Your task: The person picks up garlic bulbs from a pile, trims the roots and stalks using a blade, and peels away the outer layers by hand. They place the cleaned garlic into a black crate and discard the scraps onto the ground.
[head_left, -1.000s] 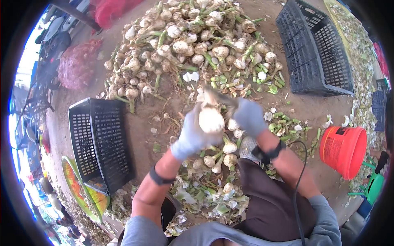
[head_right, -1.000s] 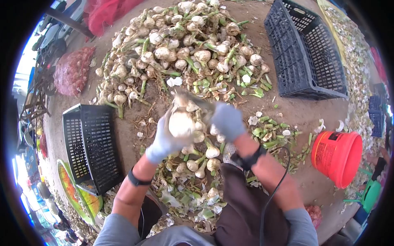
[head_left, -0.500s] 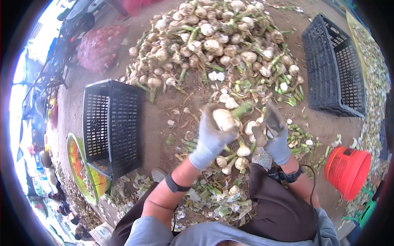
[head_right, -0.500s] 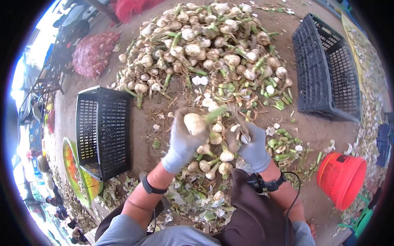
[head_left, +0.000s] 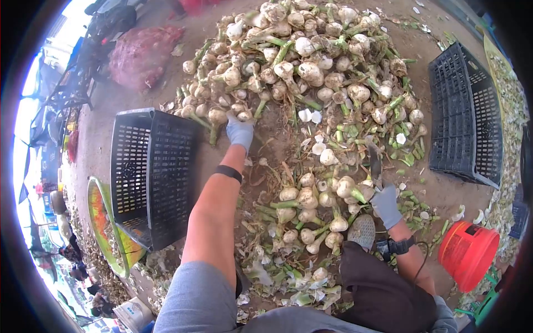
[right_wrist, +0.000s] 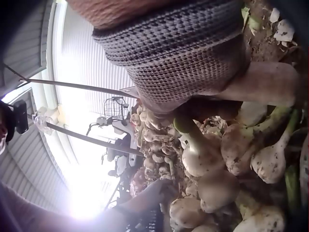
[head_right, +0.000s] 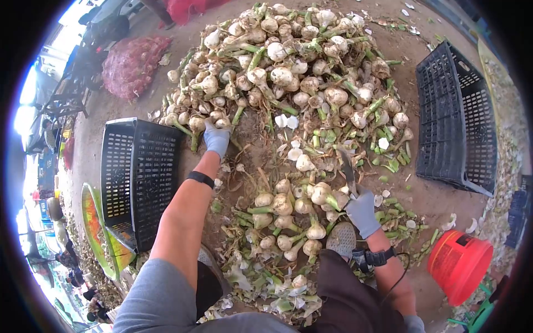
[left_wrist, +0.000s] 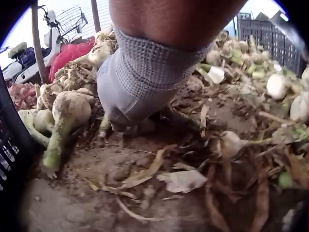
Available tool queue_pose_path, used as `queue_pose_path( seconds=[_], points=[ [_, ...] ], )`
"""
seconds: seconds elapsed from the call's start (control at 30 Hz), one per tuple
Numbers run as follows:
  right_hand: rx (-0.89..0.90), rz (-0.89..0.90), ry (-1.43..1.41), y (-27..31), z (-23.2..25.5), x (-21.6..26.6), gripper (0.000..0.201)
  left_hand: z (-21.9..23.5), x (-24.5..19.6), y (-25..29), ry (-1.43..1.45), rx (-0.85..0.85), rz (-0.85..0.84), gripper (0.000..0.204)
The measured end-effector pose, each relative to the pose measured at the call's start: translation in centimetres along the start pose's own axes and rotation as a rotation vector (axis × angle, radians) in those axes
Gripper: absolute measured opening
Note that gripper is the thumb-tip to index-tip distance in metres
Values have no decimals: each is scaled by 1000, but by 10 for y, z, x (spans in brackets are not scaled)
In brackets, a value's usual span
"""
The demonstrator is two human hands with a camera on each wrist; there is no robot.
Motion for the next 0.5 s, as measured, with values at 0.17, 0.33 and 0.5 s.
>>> queue_pose_path(
  seconds=[0.17, 0.33, 0.5],
  points=[
    [-15, -35, -20, 3, -2, 8, 32, -14, 3, 65, 717, 392, -1, 58],
    [-3, 320, 295, 12, -9, 49, 31, 20, -49, 166, 831, 717, -127, 60],
    [-48, 655, 592, 36, -14, 103, 25, 36, -82, 214, 336, 545, -812, 54]
  ],
)
Point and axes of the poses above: each hand's wrist, its own y-axis away from the middle knuckle, its own z-axis out of the back of the hand, x = y × z, the point moved 1 cm from there along -y, towards the middle knuckle, and after that the axes turned 4 degrees about -x, right-handed, at the moved point
